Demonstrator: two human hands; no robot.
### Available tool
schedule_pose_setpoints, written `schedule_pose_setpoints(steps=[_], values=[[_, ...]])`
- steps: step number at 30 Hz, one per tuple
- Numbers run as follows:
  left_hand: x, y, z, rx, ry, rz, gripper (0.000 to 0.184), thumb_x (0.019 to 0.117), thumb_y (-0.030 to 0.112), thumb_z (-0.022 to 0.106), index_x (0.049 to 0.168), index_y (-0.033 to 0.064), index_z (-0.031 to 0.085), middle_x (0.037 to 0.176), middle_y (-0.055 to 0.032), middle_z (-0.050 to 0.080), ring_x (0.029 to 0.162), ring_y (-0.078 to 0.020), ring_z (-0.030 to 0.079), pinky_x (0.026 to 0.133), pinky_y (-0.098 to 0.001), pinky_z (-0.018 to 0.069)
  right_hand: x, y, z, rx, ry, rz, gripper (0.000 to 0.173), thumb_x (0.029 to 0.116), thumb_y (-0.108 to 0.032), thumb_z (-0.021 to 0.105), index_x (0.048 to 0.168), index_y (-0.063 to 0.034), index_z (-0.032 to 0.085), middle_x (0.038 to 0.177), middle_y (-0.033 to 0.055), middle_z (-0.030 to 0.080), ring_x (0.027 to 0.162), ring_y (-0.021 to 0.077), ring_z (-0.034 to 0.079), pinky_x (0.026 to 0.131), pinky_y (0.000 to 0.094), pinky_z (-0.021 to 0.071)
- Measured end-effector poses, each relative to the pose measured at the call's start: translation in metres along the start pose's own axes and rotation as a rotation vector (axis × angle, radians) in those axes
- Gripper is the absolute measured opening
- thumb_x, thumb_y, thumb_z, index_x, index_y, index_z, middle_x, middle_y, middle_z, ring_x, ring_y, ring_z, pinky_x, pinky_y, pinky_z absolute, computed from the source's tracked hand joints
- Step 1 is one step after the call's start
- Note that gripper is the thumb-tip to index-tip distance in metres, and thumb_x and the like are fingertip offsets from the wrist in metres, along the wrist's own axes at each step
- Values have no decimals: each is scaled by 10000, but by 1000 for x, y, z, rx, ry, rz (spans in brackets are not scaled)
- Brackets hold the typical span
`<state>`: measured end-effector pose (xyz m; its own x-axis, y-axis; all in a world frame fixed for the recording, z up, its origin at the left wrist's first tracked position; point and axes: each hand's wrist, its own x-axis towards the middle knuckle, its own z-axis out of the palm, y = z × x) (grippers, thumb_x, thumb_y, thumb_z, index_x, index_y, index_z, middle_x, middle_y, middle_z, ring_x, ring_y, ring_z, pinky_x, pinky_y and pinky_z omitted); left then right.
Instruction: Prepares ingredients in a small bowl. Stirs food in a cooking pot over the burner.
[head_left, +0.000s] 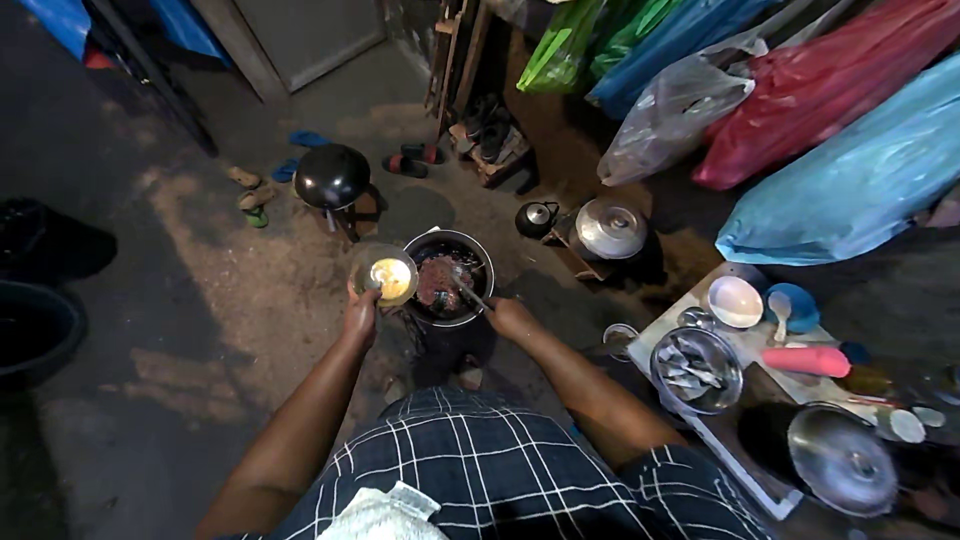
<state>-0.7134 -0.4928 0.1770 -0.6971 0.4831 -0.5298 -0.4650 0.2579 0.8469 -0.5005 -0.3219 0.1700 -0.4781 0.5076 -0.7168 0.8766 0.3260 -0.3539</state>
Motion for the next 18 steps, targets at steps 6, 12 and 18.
schedule_pose_setpoints(steps=[6, 12, 18], values=[[2, -1, 2, -2, -20, 16, 656, 1028, 56, 457, 1604, 250, 210, 1401, -204, 497, 1011, -263, 648, 812, -402, 577, 9, 5, -4, -135, 121, 76, 431, 1093, -209, 460, 1511, -127, 519, 1349, 237, 645, 1233, 442, 633, 1007, 641, 498], [6, -5, 6, 10, -6, 8, 667, 1026, 33, 451, 1608, 258, 216, 1453, -223, 455, 1052, -298, 637, 832, -427, 575, 27, -5, 22, -318, 46, -154, 484, 1058, -122, 496, 1531, -224, 511, 1450, 234, 565, 1211, 464, 630, 960, 646, 515], [11, -12, 4, 44, -21, 21, 686, 1010, 53, 450, 1614, 255, 198, 1501, -205, 437, 1117, -303, 629, 873, -453, 568, -21, -1, -5, -504, 84, -181, 441, 1037, 5, 473, 1436, -121, 610, 1416, 246, 573, 1252, 459, 590, 984, 600, 508]])
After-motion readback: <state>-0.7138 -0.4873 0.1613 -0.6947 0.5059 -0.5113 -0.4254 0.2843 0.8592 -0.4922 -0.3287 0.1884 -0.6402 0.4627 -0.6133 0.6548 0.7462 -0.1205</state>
